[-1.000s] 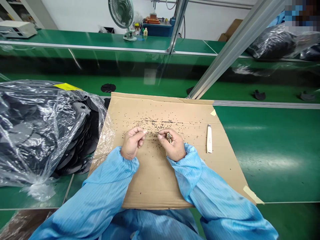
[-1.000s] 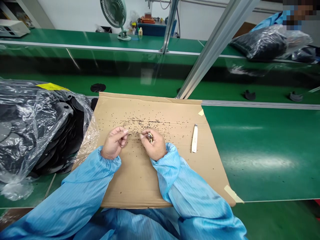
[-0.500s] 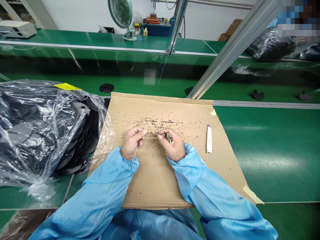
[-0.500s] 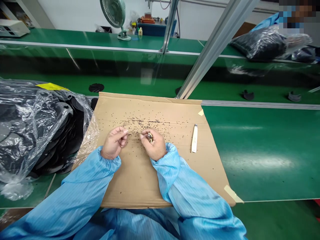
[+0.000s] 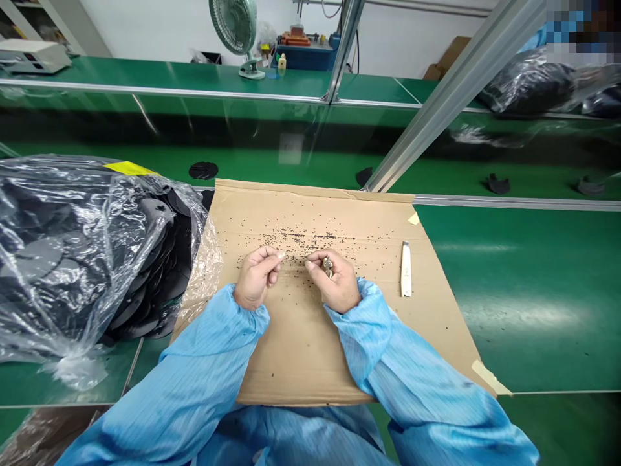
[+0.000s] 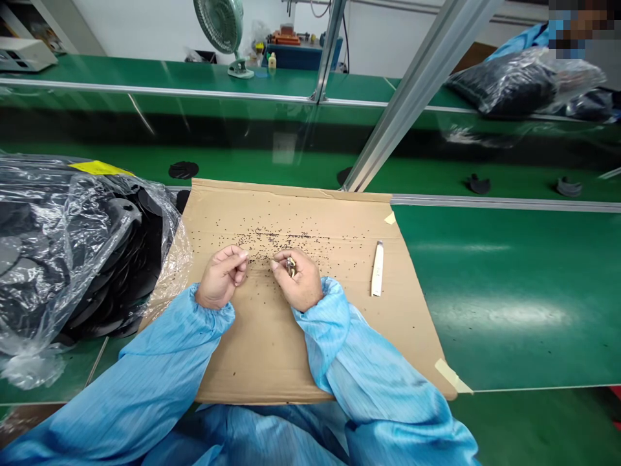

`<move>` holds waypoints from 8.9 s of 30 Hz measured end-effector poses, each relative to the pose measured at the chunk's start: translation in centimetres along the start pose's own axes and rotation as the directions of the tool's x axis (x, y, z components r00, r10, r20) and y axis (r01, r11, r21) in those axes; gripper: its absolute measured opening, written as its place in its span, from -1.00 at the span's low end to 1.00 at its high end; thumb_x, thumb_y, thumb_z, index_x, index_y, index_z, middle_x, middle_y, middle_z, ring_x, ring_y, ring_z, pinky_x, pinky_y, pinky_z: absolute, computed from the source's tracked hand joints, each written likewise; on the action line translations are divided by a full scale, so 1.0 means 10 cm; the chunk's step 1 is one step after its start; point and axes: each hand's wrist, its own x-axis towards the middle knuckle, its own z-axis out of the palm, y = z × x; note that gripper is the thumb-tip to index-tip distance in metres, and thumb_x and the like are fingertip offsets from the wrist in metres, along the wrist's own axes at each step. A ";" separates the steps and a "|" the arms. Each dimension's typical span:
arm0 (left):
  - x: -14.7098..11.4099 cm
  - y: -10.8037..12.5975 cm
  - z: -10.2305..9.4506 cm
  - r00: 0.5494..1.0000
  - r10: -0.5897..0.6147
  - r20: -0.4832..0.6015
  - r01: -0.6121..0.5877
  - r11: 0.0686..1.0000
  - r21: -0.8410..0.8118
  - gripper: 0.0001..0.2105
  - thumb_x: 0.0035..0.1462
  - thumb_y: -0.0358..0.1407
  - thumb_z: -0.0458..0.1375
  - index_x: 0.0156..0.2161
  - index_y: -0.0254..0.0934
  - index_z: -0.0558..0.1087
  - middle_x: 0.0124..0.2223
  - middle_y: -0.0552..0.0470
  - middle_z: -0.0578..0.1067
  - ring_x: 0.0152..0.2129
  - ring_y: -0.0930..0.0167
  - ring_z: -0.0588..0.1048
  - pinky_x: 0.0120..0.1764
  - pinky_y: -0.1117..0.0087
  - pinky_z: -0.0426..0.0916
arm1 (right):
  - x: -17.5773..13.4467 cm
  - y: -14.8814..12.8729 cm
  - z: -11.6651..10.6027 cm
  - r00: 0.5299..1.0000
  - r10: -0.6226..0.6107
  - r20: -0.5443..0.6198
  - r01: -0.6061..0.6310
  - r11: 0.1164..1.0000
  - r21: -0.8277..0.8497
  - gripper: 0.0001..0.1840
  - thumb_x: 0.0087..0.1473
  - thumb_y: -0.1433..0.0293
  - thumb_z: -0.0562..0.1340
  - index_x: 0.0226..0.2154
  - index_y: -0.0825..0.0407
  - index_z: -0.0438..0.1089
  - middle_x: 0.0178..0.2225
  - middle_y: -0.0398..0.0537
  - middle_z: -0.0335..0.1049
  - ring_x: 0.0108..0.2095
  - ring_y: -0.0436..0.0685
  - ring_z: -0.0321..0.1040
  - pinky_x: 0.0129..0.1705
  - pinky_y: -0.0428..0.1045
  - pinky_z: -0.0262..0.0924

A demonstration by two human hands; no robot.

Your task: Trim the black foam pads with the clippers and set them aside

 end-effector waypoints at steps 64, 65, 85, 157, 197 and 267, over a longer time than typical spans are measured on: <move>0.01 -0.01 -0.01 1.000 0.011 0.006 -0.011 1.000 -0.005 -0.74 -0.13 -0.20 0.28 -0.51 -0.30 0.30 -0.62 0.19 0.28 -0.78 0.64 0.14 -0.69 0.54 -0.06 | 0.00 0.03 0.00 1.000 -0.024 0.010 0.024 1.000 0.005 -0.91 0.05 0.34 0.23 -0.37 0.02 0.38 -0.41 -0.10 0.36 -0.44 0.02 0.31 -0.36 -0.03 0.23; 0.01 -0.01 -0.01 1.000 0.011 0.006 -0.011 1.000 -0.005 -0.73 -0.13 -0.20 0.28 -0.51 -0.30 0.30 -0.62 0.19 0.28 -0.78 0.64 0.14 -0.69 0.55 -0.06 | 0.00 0.02 0.00 1.000 -0.023 0.010 0.023 1.000 0.004 -0.91 0.04 0.34 0.23 -0.37 0.02 0.38 -0.42 -0.11 0.36 -0.45 0.02 0.31 -0.36 -0.03 0.23; 0.00 -0.02 -0.02 1.000 0.011 0.009 -0.011 1.000 0.006 -0.72 -0.13 -0.19 0.29 -0.51 -0.30 0.28 -0.61 0.19 0.28 -0.77 0.64 0.15 -0.69 0.55 -0.06 | -0.01 0.01 -0.01 1.000 -0.008 0.014 0.008 1.000 -0.011 -0.89 0.05 0.32 0.23 -0.36 0.02 0.38 -0.42 -0.10 0.36 -0.44 0.03 0.30 -0.35 -0.03 0.23; 0.01 -0.02 -0.02 1.000 0.017 0.010 -0.017 1.000 0.016 -0.72 -0.12 -0.18 0.28 -0.50 -0.30 0.30 -0.61 0.19 0.28 -0.77 0.64 0.14 -0.69 0.55 -0.06 | 0.00 0.00 -0.01 1.000 -0.007 0.011 0.007 1.000 -0.031 -0.88 0.04 0.31 0.23 -0.37 0.02 0.39 -0.44 -0.11 0.36 -0.43 0.04 0.30 -0.35 -0.03 0.22; 0.14 -0.11 -0.07 0.928 0.352 -0.123 -0.333 0.931 0.150 -0.74 -0.01 -0.11 0.17 -0.50 -0.28 0.34 -0.63 0.19 0.21 -0.65 0.55 0.15 -0.55 0.50 0.08 | 1.55 -0.47 0.30 0.905 -0.034 0.424 0.420 0.229 -0.878 -0.74 0.09 0.30 0.11 -0.26 0.07 0.43 -0.24 0.07 0.42 -0.17 0.20 0.30 -0.16 0.03 0.07; 0.11 -0.01 -0.06 0.995 0.087 -0.048 -0.097 0.964 -0.247 -0.58 -0.16 -0.17 0.37 -0.22 -0.30 0.36 -0.38 0.06 0.45 -0.54 0.53 0.44 -0.55 0.55 0.33 | 0.33 -0.02 0.00 0.996 -0.086 0.009 0.086 0.989 -0.123 -0.54 -0.04 0.25 0.29 -0.07 -0.03 0.25 -0.40 -0.17 0.21 -0.41 0.04 0.20 -0.33 -0.01 0.20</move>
